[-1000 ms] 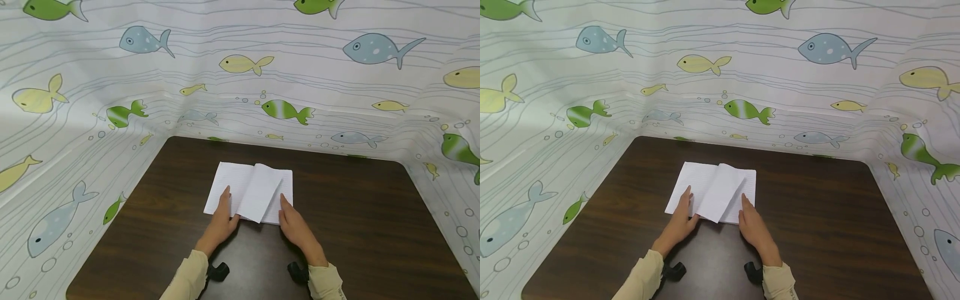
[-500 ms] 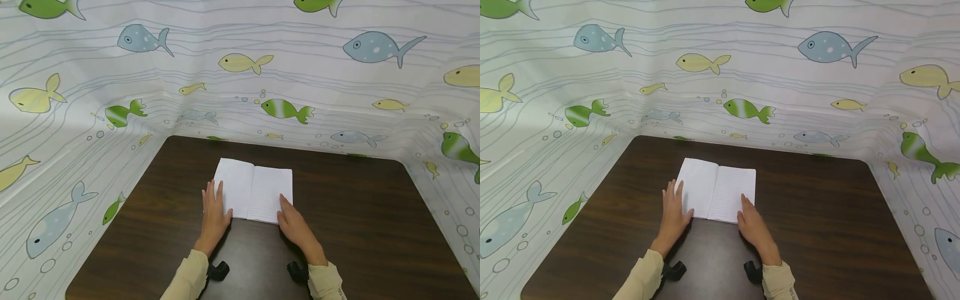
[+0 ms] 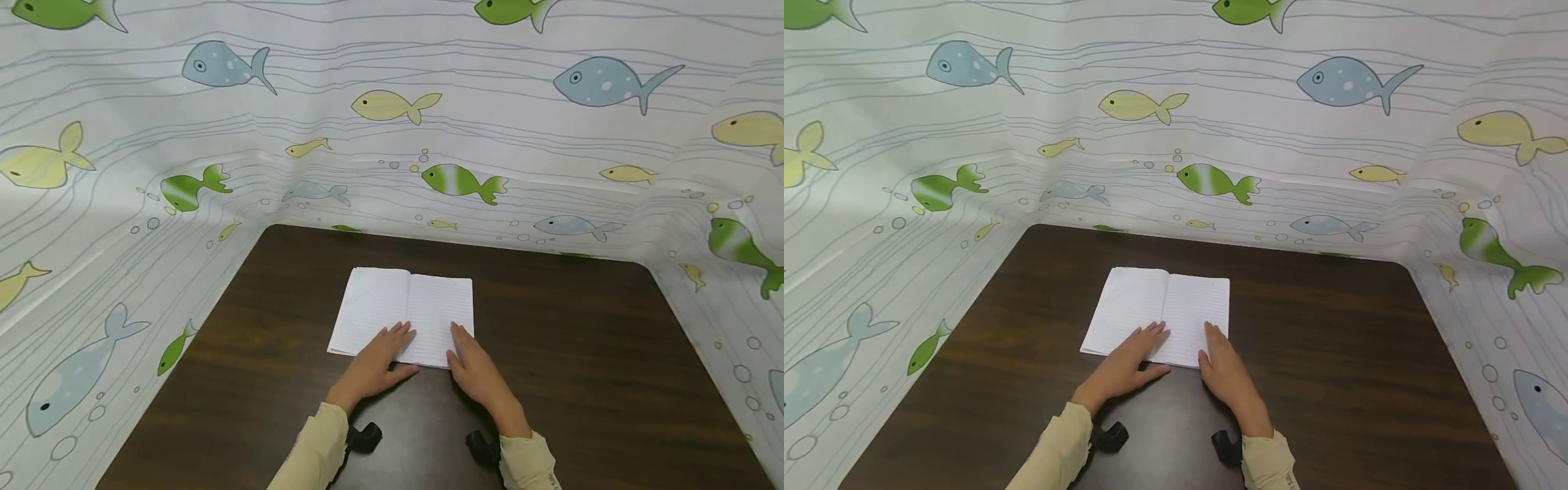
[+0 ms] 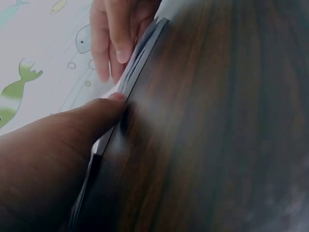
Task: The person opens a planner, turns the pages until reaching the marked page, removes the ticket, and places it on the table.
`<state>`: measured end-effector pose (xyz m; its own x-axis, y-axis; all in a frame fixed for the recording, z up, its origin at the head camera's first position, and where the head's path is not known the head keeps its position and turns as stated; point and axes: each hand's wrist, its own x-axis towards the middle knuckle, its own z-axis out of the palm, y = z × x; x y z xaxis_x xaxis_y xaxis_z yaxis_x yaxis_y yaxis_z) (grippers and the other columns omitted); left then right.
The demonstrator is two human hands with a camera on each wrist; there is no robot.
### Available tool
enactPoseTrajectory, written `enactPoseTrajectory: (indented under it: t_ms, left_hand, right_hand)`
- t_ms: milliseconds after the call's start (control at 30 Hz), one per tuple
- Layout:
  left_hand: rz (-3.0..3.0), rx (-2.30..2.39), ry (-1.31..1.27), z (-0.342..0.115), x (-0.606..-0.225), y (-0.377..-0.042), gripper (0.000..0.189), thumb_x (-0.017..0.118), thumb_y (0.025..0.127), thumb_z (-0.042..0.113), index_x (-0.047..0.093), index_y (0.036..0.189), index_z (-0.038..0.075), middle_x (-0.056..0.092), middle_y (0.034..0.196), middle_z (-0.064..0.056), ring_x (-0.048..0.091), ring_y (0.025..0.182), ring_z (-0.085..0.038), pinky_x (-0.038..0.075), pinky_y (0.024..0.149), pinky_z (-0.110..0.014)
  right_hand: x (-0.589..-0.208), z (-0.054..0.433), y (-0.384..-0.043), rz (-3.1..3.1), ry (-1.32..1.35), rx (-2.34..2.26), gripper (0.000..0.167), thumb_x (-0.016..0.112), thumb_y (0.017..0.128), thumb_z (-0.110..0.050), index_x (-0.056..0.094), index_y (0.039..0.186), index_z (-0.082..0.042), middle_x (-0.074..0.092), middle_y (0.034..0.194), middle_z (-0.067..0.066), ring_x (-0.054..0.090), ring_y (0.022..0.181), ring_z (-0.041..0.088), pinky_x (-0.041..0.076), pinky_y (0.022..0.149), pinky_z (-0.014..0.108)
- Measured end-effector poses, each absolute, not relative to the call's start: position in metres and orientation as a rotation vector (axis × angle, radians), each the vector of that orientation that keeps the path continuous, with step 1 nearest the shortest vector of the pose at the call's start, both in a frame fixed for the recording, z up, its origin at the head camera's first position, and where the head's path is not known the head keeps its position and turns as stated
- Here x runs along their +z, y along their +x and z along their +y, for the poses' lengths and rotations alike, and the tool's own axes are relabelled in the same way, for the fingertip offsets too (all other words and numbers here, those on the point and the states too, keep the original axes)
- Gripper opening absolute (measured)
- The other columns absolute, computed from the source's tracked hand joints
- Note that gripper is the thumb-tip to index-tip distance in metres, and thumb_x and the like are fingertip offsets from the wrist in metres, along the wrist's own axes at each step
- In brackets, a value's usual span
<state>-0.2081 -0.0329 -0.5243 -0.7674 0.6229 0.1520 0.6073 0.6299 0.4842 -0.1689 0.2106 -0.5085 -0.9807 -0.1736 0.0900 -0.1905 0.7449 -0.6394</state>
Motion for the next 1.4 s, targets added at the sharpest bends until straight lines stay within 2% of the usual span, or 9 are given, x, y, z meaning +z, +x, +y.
enactPoseTrajectory:
  t_ms: [167, 367, 500, 633, 733, 867, 1133, 1400]
  left_hand:
    - [2.827, 0.773, 1.075, -0.033, -0.53, -0.206, 0.072, 0.064, 0.101, 0.049, 0.044, 0.158, 0.009, 0.038, 0.165, -0.007, 0.031, 0.154, -0.023, 0.022, 0.126, -0.041]
    - [2.864, 0.841, 1.081, -0.033, -0.532, -0.205, 0.066, 0.066, 0.101, 0.043, 0.05, 0.154, 0.009, 0.043, 0.162, -0.008, 0.036, 0.152, -0.025, 0.027, 0.124, -0.043]
    - [2.883, 0.859, 1.056, -0.033, -0.532, -0.205, 0.067, 0.067, 0.1, 0.044, 0.05, 0.154, 0.008, 0.044, 0.161, -0.008, 0.037, 0.151, -0.025, 0.028, 0.124, -0.043]
    - [2.892, 0.87, 1.063, -0.032, -0.533, -0.206, 0.069, 0.067, 0.1, 0.046, 0.049, 0.154, 0.007, 0.045, 0.16, -0.009, 0.038, 0.15, -0.025, 0.03, 0.123, -0.044]
    - [2.886, 0.89, 1.046, -0.032, -0.533, -0.206, 0.07, 0.068, 0.1, 0.046, 0.048, 0.155, 0.006, 0.045, 0.16, -0.01, 0.039, 0.15, -0.026, 0.03, 0.123, -0.044]
    - [2.864, 0.915, 0.992, -0.033, -0.532, -0.207, 0.076, 0.07, 0.098, 0.046, 0.043, 0.158, 0.007, 0.043, 0.162, -0.01, 0.038, 0.15, -0.027, 0.029, 0.123, -0.043]
    - [2.854, 0.952, 0.896, -0.035, -0.529, -0.208, 0.082, 0.072, 0.097, 0.047, 0.037, 0.161, 0.009, 0.042, 0.163, -0.008, 0.039, 0.15, -0.025, 0.031, 0.122, -0.042]
    - [2.808, 1.053, 0.783, -0.033, -0.53, -0.205, 0.083, 0.07, 0.098, 0.049, 0.033, 0.163, 0.013, 0.04, 0.164, -0.008, 0.039, 0.15, -0.03, 0.035, 0.12, -0.046]
  right_hand:
    - [-0.52, 0.213, -0.166, -2.804, 0.262, 1.128, 0.055, 0.061, 0.103, -0.01, 0.043, 0.152, 0.008, 0.044, 0.155, 0.03, 0.038, 0.145, 0.049, 0.032, 0.116, 0.064]
    - [-0.533, 0.217, -0.17, -2.673, 0.257, 1.196, 0.053, 0.064, 0.102, -0.008, 0.048, 0.151, 0.005, 0.048, 0.153, 0.028, 0.039, 0.144, 0.05, 0.03, 0.117, 0.064]
    - [-0.535, 0.218, -0.172, -2.683, 0.251, 1.194, 0.06, 0.062, 0.104, -0.018, 0.04, 0.156, 0.005, 0.04, 0.159, 0.027, 0.035, 0.147, 0.047, 0.028, 0.118, 0.063]
    - [-0.533, 0.22, -0.17, -2.708, 0.191, 1.208, 0.066, 0.054, 0.109, -0.026, 0.028, 0.16, 0.007, 0.026, 0.166, 0.025, 0.025, 0.152, 0.047, 0.024, 0.12, 0.064]
    - [-0.531, 0.221, -0.17, -2.732, 0.184, 1.173, 0.065, 0.047, 0.112, -0.027, 0.023, 0.158, 0.012, 0.022, 0.166, 0.028, 0.021, 0.153, 0.047, 0.02, 0.12, 0.065]
    - [-0.529, 0.221, -0.171, -2.762, 0.211, 1.1, 0.064, 0.046, 0.111, -0.02, 0.019, 0.156, 0.017, 0.028, 0.162, 0.028, 0.022, 0.154, 0.043, 0.018, 0.121, 0.064]
    - [-0.529, 0.218, -0.173, -2.755, 0.285, 1.072, 0.059, 0.044, 0.112, -0.016, 0.022, 0.157, 0.014, 0.038, 0.16, 0.022, 0.028, 0.153, 0.037, 0.012, 0.123, 0.062]
    - [-0.533, 0.218, -0.173, -2.716, 0.347, 1.035, 0.053, 0.044, 0.111, -0.01, 0.029, 0.155, 0.014, 0.043, 0.157, 0.021, 0.036, 0.149, 0.039, 0.014, 0.12, 0.066]
